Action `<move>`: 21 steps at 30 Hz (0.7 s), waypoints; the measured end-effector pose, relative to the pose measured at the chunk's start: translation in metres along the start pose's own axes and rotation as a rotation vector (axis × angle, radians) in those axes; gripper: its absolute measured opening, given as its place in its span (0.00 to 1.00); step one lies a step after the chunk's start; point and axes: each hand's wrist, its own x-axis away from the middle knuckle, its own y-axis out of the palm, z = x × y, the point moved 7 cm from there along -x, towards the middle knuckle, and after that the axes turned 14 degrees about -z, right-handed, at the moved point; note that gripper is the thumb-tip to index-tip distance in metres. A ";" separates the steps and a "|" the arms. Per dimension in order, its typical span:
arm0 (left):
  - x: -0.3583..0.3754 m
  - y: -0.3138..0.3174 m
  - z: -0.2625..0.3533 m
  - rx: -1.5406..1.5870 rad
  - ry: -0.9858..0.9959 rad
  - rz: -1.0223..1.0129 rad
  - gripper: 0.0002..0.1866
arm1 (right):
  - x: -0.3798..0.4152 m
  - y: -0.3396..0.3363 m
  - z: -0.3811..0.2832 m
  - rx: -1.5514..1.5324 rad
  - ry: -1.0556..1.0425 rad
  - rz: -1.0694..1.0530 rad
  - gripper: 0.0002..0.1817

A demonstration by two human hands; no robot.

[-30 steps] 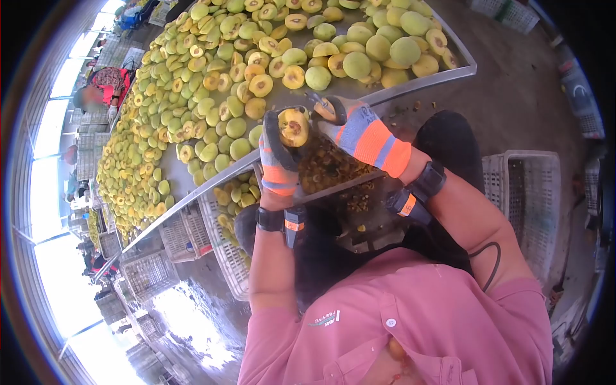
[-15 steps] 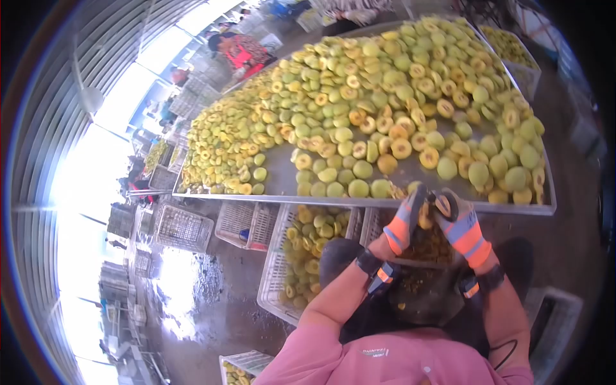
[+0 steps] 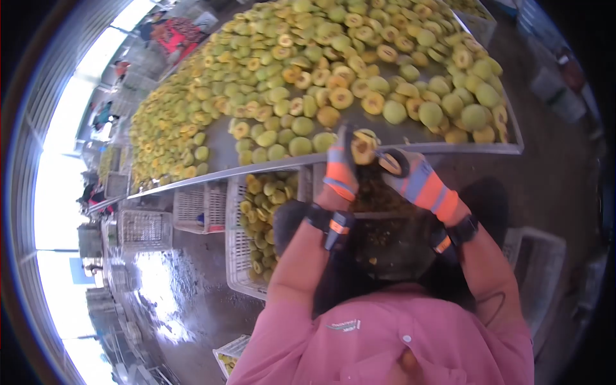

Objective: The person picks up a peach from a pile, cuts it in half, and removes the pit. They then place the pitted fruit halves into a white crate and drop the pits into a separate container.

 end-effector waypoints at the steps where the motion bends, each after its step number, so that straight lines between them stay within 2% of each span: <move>1: 0.007 0.011 0.003 0.014 -0.026 0.005 0.23 | 0.001 0.006 0.023 -0.006 0.086 -0.017 0.20; 3: 0.012 0.019 0.015 -0.006 -0.025 0.033 0.22 | 0.003 0.007 0.045 0.006 0.147 0.014 0.19; 4: 0.014 0.016 0.012 -0.031 -0.007 0.060 0.22 | 0.004 0.010 0.056 -0.112 0.185 0.005 0.19; 6: 0.017 0.021 0.017 -0.269 0.130 -0.007 0.20 | 0.001 0.017 0.068 -0.353 0.232 -0.024 0.18; 7: 0.013 0.013 0.017 -0.201 0.109 -0.011 0.19 | 0.003 0.021 0.071 -0.423 0.304 -0.030 0.17; 9: 0.013 0.016 0.017 -0.175 0.078 -0.002 0.18 | 0.004 0.020 0.057 -0.365 0.241 0.033 0.16; 11: 0.021 0.040 0.030 -0.569 0.296 -0.065 0.15 | 0.004 0.013 0.035 -0.331 0.226 0.079 0.16; 13: 0.026 0.054 0.032 -0.742 0.389 -0.091 0.17 | 0.005 0.020 0.050 -0.207 0.365 0.030 0.17; 14: 0.026 0.054 0.029 -0.720 0.370 -0.086 0.17 | 0.006 0.024 0.058 -0.145 0.435 0.004 0.18; 18: 0.022 0.036 0.018 -0.571 0.289 0.084 0.14 | 0.005 0.038 0.081 -0.217 0.501 0.005 0.18; 20: 0.024 0.046 0.017 -0.762 0.311 0.070 0.12 | 0.007 0.035 0.081 -0.193 0.540 0.023 0.17; 21: 0.026 0.051 0.017 -0.858 0.329 0.067 0.11 | 0.008 0.031 0.078 -0.175 0.481 0.062 0.17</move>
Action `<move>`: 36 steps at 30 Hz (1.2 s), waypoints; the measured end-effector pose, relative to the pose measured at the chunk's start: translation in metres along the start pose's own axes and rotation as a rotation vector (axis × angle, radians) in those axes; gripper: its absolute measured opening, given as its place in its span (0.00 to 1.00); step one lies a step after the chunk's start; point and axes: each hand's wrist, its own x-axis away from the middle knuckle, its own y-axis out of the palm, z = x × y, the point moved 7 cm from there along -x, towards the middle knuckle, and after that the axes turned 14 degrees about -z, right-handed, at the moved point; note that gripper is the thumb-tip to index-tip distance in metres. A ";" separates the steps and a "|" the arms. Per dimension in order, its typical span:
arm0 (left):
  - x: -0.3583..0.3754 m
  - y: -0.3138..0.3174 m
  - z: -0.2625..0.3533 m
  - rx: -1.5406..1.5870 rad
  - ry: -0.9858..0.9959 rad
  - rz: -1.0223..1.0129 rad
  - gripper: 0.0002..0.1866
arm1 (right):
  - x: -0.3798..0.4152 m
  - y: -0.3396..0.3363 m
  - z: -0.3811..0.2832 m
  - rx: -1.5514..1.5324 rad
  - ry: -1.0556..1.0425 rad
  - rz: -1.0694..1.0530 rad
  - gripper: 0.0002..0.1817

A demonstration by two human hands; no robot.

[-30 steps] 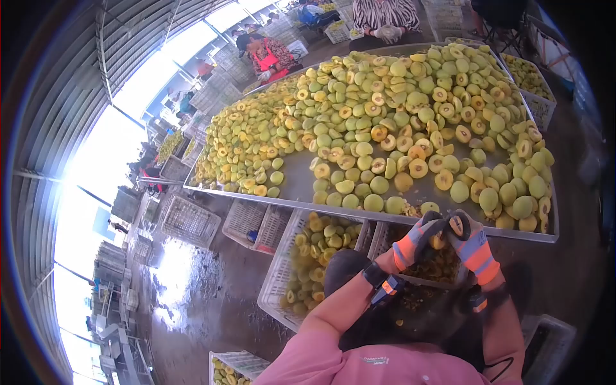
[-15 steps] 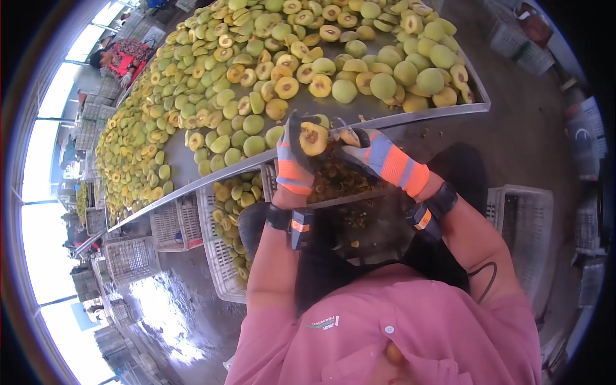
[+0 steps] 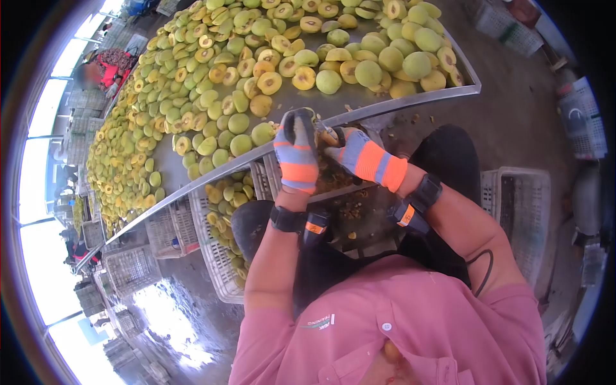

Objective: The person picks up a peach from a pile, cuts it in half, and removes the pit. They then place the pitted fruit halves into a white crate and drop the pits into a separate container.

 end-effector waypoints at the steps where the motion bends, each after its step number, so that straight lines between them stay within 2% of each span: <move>1: 0.001 0.004 -0.001 -0.032 0.013 -0.006 0.09 | 0.004 -0.002 -0.003 0.007 -0.076 0.022 0.17; 2: 0.001 0.005 -0.001 -0.081 0.033 0.003 0.08 | 0.003 0.001 -0.012 0.007 -0.171 0.030 0.16; 3: -0.001 0.000 -0.003 -0.261 0.076 0.010 0.07 | 0.006 0.001 -0.018 0.074 -0.153 0.041 0.15; 4: 0.001 0.000 0.001 -0.330 0.091 0.044 0.08 | -0.001 0.009 -0.009 -0.127 -0.230 -0.007 0.15; 5: 0.003 0.000 0.012 -0.454 0.129 0.085 0.08 | -0.002 0.011 -0.008 -0.106 -0.247 -0.001 0.14; 6: 0.002 -0.004 -0.002 -0.310 0.109 0.104 0.08 | 0.004 0.014 -0.020 -0.235 -0.163 -0.090 0.13; 9: 0.004 -0.006 0.009 -0.408 0.105 0.151 0.11 | 0.008 0.013 -0.031 -0.172 -0.144 -0.130 0.13; 10: 0.004 -0.006 0.006 -0.431 0.079 0.147 0.12 | 0.009 0.013 -0.034 -0.062 -0.154 -0.134 0.13; 12: 0.004 -0.008 0.004 -0.479 0.027 0.143 0.14 | 0.015 0.018 -0.040 -0.061 -0.220 -0.150 0.13; 15: -0.001 -0.009 -0.004 -0.476 -0.110 0.015 0.18 | 0.016 0.020 -0.039 -0.070 -0.219 -0.201 0.13; 16: -0.011 -0.010 -0.016 -0.402 -0.196 -0.092 0.20 | 0.015 0.019 -0.039 -0.071 -0.204 -0.220 0.13; 19: -0.015 -0.007 -0.022 -0.201 -0.410 -0.276 0.13 | 0.021 0.014 -0.039 -0.143 0.018 -0.268 0.14; 20: -0.021 -0.003 -0.023 -0.366 -0.247 -0.368 0.11 | 0.013 0.018 -0.023 -0.220 -0.067 -0.325 0.14; 23: -0.011 0.009 0.033 -0.582 0.200 -0.234 0.10 | 0.036 0.009 -0.059 0.882 -0.739 -0.313 0.17; 24: -0.012 0.010 0.027 -0.462 0.167 -0.274 0.09 | 0.033 0.004 -0.061 0.487 -0.614 -0.401 0.16; 26: -0.009 0.008 0.023 -0.451 0.175 -0.251 0.09 | 0.027 0.002 -0.035 0.139 -0.286 -0.513 0.16; 28: -0.010 0.009 0.023 -0.397 0.144 -0.286 0.09 | 0.026 0.004 -0.026 -0.099 -0.090 -0.535 0.16; 30: -0.010 0.009 0.018 -0.294 0.067 -0.381 0.08 | 0.027 0.006 -0.028 -0.234 -0.024 -0.483 0.18; 33: -0.002 0.013 0.016 -0.186 -0.012 -0.569 0.09 | 0.038 0.007 -0.041 -0.178 0.001 -0.514 0.20; 36: 0.010 0.018 0.028 -0.154 -0.007 -0.705 0.10 | 0.047 0.010 -0.051 -0.252 -0.026 -0.532 0.20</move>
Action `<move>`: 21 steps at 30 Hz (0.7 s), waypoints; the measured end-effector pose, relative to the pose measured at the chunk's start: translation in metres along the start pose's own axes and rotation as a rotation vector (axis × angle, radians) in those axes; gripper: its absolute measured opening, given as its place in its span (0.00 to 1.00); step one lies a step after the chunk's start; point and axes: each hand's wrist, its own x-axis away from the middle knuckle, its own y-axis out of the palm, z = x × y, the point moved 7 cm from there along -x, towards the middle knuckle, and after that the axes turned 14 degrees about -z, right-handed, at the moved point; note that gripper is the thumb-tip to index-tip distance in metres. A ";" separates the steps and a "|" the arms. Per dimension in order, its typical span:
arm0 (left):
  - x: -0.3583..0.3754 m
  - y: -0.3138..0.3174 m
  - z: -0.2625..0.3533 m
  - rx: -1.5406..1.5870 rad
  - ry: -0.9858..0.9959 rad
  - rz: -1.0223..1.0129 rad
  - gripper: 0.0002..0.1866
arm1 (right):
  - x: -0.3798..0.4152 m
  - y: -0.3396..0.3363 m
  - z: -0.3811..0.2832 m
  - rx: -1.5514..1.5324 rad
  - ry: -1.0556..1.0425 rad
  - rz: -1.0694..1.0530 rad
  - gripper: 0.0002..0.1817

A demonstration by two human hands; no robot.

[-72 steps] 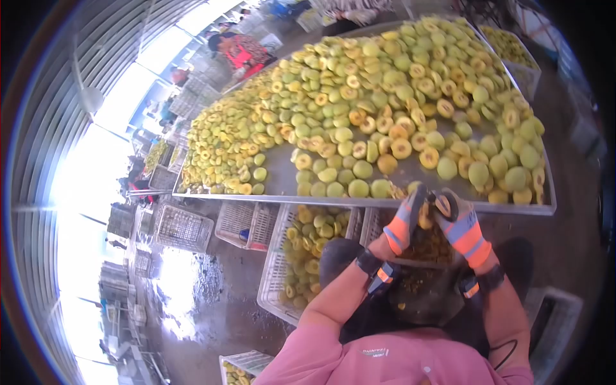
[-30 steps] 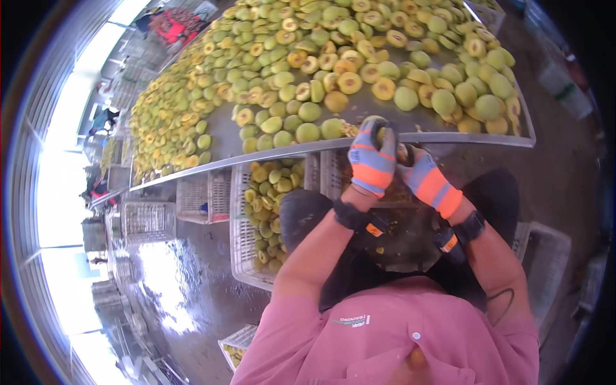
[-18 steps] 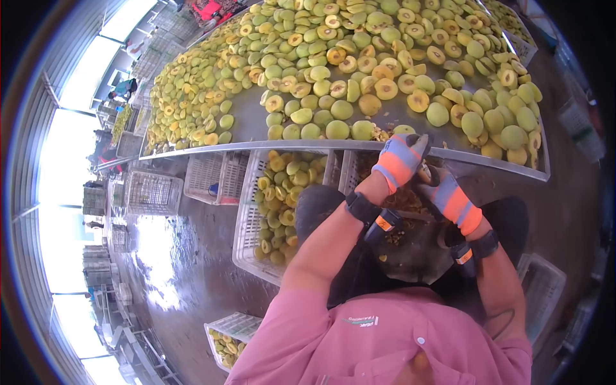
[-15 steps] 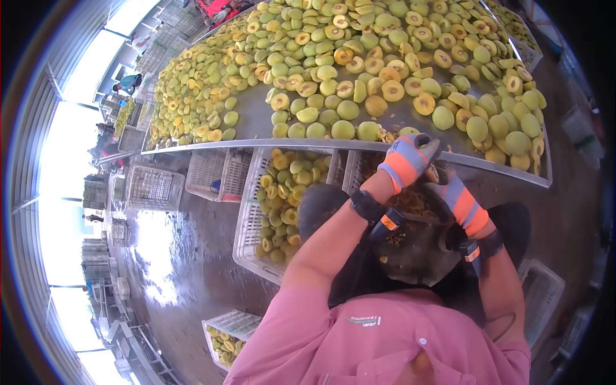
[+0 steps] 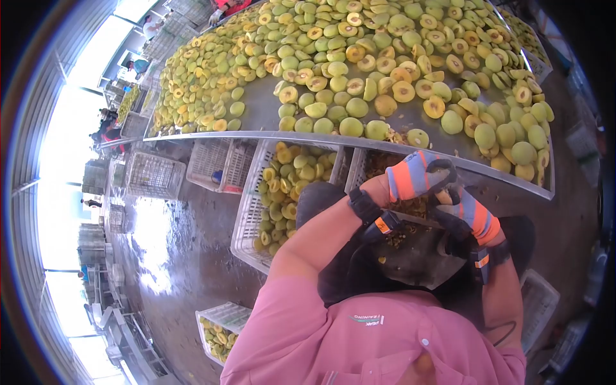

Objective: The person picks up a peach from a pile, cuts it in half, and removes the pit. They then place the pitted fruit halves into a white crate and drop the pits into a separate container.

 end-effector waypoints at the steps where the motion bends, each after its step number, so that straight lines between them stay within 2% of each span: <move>1: 0.001 0.001 0.002 0.006 -0.002 -0.005 0.10 | 0.000 0.001 0.006 -0.056 0.038 -0.004 0.20; 4: 0.002 0.003 -0.001 0.057 -0.045 -0.015 0.10 | -0.001 -0.002 0.031 -0.247 0.172 -0.048 0.18; 6: 0.003 0.005 -0.007 0.288 -0.032 -0.012 0.09 | -0.001 -0.001 0.048 -0.407 0.293 -0.120 0.17; 7: 0.002 0.006 -0.012 0.400 -0.023 -0.010 0.09 | -0.002 0.000 0.051 -0.470 0.253 -0.108 0.17; 9: 0.001 -0.002 -0.030 0.437 0.108 0.096 0.10 | -0.002 0.004 0.057 -0.592 0.171 -0.091 0.17; 11: 0.003 -0.010 -0.043 0.376 0.116 0.250 0.10 | -0.007 0.002 0.053 -0.612 0.074 -0.154 0.16; 12: 0.006 -0.013 -0.047 0.298 0.056 0.346 0.10 | -0.010 0.000 0.052 -0.625 0.023 -0.186 0.15; 13: 0.009 -0.017 -0.053 0.222 -0.004 0.434 0.10 | -0.014 0.000 0.062 -0.691 0.066 -0.257 0.16; 14: 0.017 -0.025 -0.060 -0.051 -0.110 0.499 0.12 | -0.019 -0.002 0.079 -0.758 0.112 -0.323 0.16; 15: 0.033 -0.033 -0.045 -0.179 -0.326 0.540 0.15 | -0.030 -0.014 0.108 -0.471 0.161 -0.268 0.17; 16: 0.046 -0.042 -0.026 -0.283 -0.403 0.590 0.16 | -0.040 -0.026 0.138 -0.188 0.230 -0.219 0.18; 17: 0.061 -0.053 -0.011 -0.389 -0.481 0.641 0.16 | -0.061 -0.046 0.172 0.450 0.282 -0.044 0.19; 19: 0.095 -0.075 0.010 -0.281 -0.414 0.748 0.17 | -0.066 -0.051 0.161 0.966 0.350 0.185 0.21; 21: 0.145 -0.102 0.006 -0.284 -0.407 0.915 0.17 | -0.054 -0.024 0.108 0.725 0.422 0.267 0.23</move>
